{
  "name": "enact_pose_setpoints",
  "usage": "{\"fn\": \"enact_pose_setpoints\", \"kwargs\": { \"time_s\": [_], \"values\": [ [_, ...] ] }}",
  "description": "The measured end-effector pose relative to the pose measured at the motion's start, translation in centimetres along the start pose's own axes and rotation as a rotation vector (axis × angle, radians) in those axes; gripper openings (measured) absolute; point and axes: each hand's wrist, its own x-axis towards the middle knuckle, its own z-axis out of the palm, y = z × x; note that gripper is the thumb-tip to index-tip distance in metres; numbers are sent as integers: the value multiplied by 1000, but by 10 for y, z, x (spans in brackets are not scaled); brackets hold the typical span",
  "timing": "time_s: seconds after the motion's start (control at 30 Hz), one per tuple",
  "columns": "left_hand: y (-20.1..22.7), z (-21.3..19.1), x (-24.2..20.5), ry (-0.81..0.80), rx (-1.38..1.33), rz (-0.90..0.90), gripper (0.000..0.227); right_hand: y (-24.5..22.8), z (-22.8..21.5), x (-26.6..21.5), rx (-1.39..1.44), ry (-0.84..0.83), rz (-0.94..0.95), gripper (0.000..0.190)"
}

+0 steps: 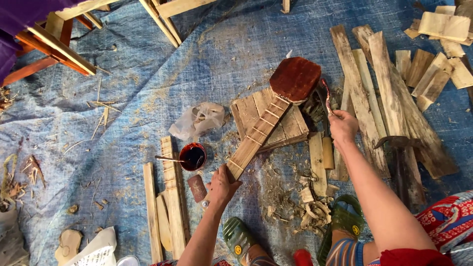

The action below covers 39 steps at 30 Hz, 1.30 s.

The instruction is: Applying dark wood stain to a handcrafted string instrument using a small applicator tool on a floor-level workspace.

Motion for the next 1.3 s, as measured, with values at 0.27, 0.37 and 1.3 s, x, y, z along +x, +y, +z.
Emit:
{"fn": "enact_pose_setpoints", "kwargs": {
  "time_s": [0.27,0.37,1.3],
  "values": [
    [-1,2,-1,22,4,1,92,-35,-19,-53,87,-104,82,29],
    [3,-1,-4,18,3,3,92,-27,-18,-42,70,-74,74,27],
    [-5,8,3,49,13,29,92,-40,-23,-95,37,-111,75,28]
  ]
}}
